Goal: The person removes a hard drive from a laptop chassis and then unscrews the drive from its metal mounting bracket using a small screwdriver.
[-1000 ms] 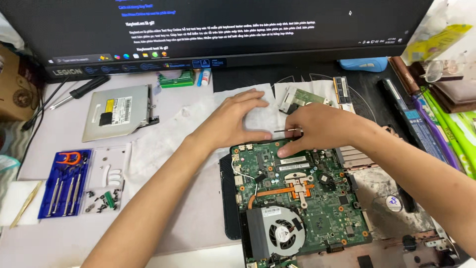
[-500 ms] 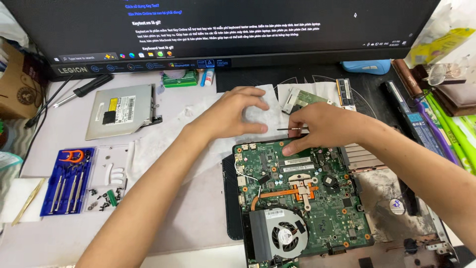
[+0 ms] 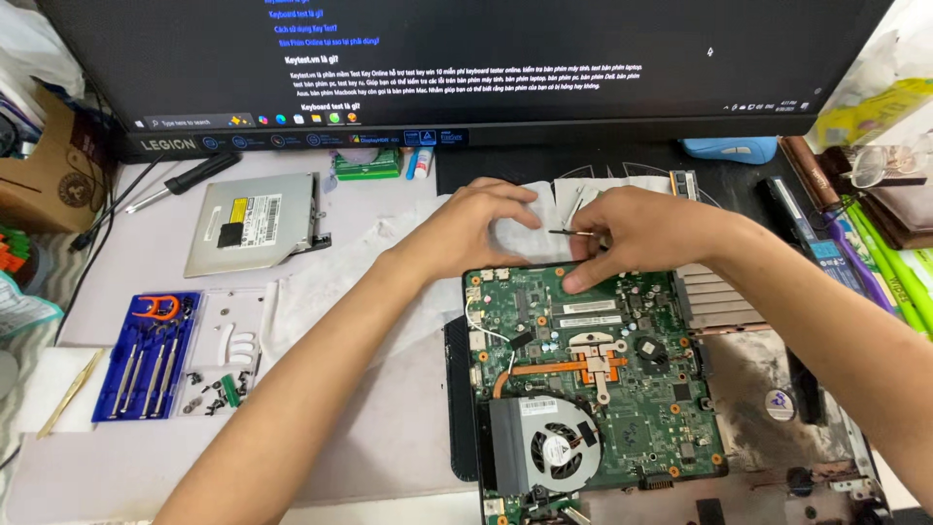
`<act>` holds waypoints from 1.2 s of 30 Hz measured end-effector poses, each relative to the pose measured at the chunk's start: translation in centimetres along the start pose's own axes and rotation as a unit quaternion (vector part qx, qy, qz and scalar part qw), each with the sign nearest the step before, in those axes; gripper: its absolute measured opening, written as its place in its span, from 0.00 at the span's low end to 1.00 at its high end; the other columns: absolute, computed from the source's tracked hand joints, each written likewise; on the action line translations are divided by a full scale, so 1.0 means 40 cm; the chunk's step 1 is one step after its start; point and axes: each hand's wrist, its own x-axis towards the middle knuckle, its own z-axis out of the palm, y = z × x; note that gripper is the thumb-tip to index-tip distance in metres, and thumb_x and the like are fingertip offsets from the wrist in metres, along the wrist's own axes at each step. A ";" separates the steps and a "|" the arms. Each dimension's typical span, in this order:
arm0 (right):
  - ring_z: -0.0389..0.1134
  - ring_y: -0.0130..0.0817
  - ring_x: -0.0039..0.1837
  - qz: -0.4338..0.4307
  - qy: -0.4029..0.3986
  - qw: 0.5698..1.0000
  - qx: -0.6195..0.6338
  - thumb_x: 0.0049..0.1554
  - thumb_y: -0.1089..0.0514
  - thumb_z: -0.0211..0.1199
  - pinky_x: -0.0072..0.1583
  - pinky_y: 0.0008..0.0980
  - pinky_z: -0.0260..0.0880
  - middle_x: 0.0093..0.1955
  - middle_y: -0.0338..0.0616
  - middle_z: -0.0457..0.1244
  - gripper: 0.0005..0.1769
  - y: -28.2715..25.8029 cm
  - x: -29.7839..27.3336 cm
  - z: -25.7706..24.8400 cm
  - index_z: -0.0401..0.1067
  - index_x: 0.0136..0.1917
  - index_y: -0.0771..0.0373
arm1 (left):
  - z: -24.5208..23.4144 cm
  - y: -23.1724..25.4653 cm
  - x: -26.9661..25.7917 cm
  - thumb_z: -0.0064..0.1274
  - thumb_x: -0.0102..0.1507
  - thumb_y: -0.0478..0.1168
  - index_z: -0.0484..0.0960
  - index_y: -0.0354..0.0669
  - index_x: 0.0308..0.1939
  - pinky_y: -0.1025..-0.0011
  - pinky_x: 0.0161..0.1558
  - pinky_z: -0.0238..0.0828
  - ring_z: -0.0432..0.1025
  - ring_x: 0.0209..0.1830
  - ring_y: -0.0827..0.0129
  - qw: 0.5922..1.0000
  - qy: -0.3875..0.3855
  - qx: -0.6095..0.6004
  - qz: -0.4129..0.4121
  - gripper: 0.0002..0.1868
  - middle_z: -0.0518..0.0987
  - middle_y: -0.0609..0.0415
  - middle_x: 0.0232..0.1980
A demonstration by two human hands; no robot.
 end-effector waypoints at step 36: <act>0.75 0.33 0.55 0.021 0.071 0.988 -0.136 0.55 0.36 0.62 0.58 0.34 0.68 0.51 0.35 0.76 0.23 0.030 -0.007 0.044 0.83 0.51 0.52 | 0.061 0.257 -0.544 0.37 0.72 0.58 0.73 0.40 0.66 0.43 0.68 0.56 0.47 0.80 0.34 0.919 0.121 0.326 -0.185 0.30 0.53 0.34 0.81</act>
